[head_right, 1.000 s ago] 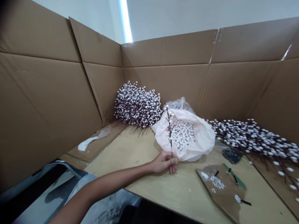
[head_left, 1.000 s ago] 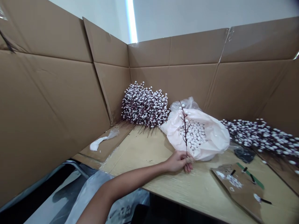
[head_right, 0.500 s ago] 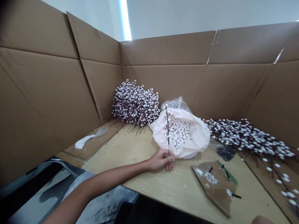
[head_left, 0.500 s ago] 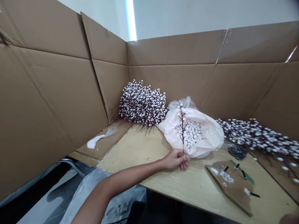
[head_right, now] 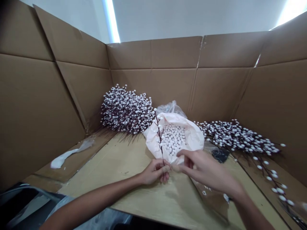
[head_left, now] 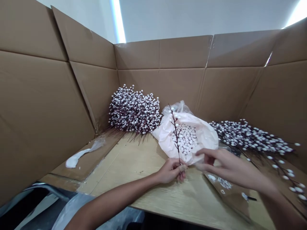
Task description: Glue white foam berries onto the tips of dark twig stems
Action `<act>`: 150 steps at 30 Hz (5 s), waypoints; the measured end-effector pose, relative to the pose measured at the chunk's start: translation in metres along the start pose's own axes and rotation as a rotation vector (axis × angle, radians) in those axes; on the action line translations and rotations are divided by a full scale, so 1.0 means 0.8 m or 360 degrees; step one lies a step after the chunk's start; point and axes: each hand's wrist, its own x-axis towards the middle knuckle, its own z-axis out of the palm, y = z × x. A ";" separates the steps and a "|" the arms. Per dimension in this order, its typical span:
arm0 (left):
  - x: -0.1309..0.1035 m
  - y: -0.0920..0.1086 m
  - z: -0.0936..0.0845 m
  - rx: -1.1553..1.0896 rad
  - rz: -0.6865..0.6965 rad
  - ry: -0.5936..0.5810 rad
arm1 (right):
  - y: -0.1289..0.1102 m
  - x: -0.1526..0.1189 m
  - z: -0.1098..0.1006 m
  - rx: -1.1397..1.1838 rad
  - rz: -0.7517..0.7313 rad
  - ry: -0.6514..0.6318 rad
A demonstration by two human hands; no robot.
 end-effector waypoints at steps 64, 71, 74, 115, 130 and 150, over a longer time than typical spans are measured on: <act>0.006 0.012 0.001 0.0213 0.0135 0.0467 | 0.133 0.072 -0.033 0.3265 0.0061 0.0812; 0.006 0.013 0.002 0.0211 0.0128 0.0460 | 0.127 0.075 -0.029 0.3284 0.0121 0.0758; 0.005 0.012 0.002 0.0203 0.0127 0.0463 | 0.125 0.075 -0.029 0.3258 0.0152 0.0734; 0.005 0.013 0.000 0.0254 0.0137 0.0447 | 0.133 0.076 -0.022 0.3069 0.0352 0.0661; 0.005 0.012 0.001 0.0258 0.0141 0.0447 | 0.132 0.077 -0.021 0.3058 0.0343 0.0642; 0.002 0.014 -0.001 0.0285 0.0147 0.0424 | 0.140 0.078 -0.023 0.3073 0.0217 0.0602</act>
